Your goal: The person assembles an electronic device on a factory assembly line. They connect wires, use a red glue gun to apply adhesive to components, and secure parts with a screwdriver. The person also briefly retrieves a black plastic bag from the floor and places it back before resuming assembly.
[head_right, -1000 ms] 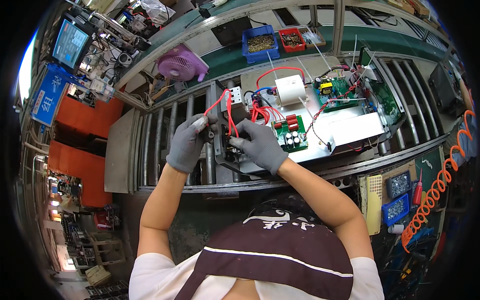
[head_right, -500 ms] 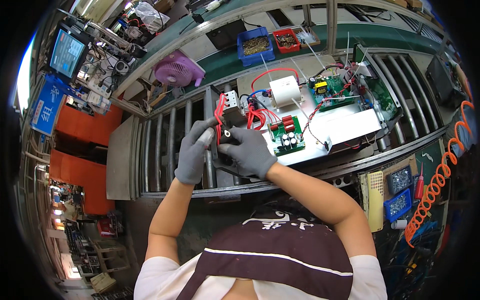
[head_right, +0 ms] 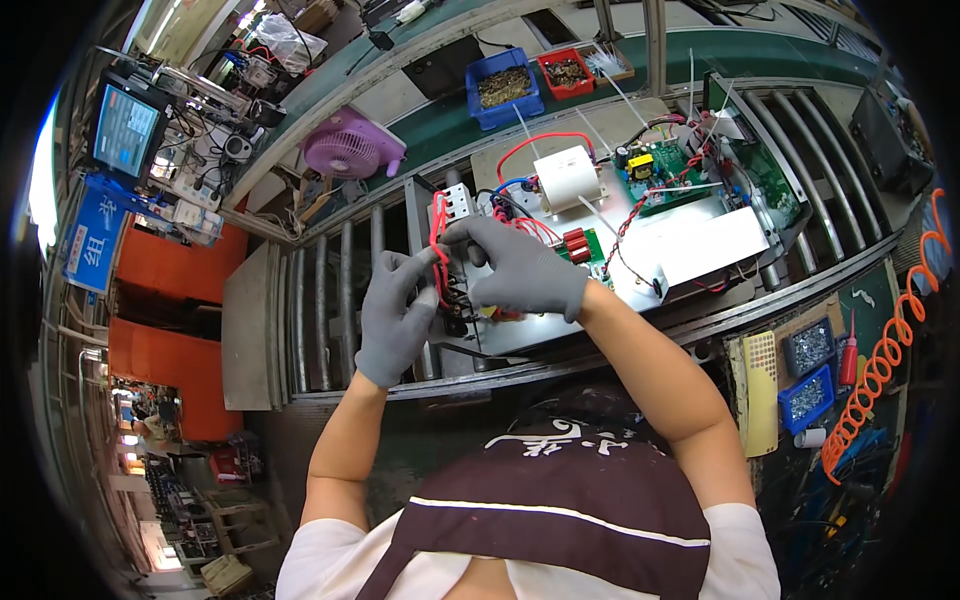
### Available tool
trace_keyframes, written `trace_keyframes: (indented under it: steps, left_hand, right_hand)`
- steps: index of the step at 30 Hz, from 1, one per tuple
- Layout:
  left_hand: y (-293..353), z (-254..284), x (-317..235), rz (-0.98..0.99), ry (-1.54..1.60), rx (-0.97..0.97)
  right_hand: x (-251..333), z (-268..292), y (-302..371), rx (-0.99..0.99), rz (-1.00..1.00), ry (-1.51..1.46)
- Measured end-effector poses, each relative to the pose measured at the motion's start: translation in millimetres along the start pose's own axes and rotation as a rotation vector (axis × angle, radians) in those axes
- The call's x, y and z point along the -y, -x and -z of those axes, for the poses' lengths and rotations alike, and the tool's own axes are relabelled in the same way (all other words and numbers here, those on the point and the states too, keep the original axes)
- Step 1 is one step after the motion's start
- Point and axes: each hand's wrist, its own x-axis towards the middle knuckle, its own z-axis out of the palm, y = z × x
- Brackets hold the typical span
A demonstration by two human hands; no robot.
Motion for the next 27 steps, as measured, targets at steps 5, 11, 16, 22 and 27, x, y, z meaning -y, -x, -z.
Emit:
trace_keyframes:
  steps: [5, 11, 16, 22, 27]
  left_hand:
    - [-3.4, 0.2, 1.8, -0.175, -0.181, -0.015]
    - [14.4, -5.9, 0.9, 0.035, 0.015, -0.172]
    - [41.6, -39.2, 4.9, 0.156, 0.263, -0.366]
    - [40.7, -54.2, 7.0, 0.216, 0.315, -0.418]
    - [38.3, -72.6, 26.8, 0.127, 0.34, -0.561]
  right_hand:
    - [7.0, -1.2, -15.8, -0.042, -0.126, -0.214]
    - [-16.1, -6.7, -8.2, -0.134, -0.179, 0.157]
    - [-30.9, -17.5, -8.5, -0.195, -0.054, 0.216]
    - [-30.0, -23.9, -13.1, -0.189, 0.008, 0.184]
    - [-34.3, -25.4, -18.5, -0.162, 0.058, 0.248]
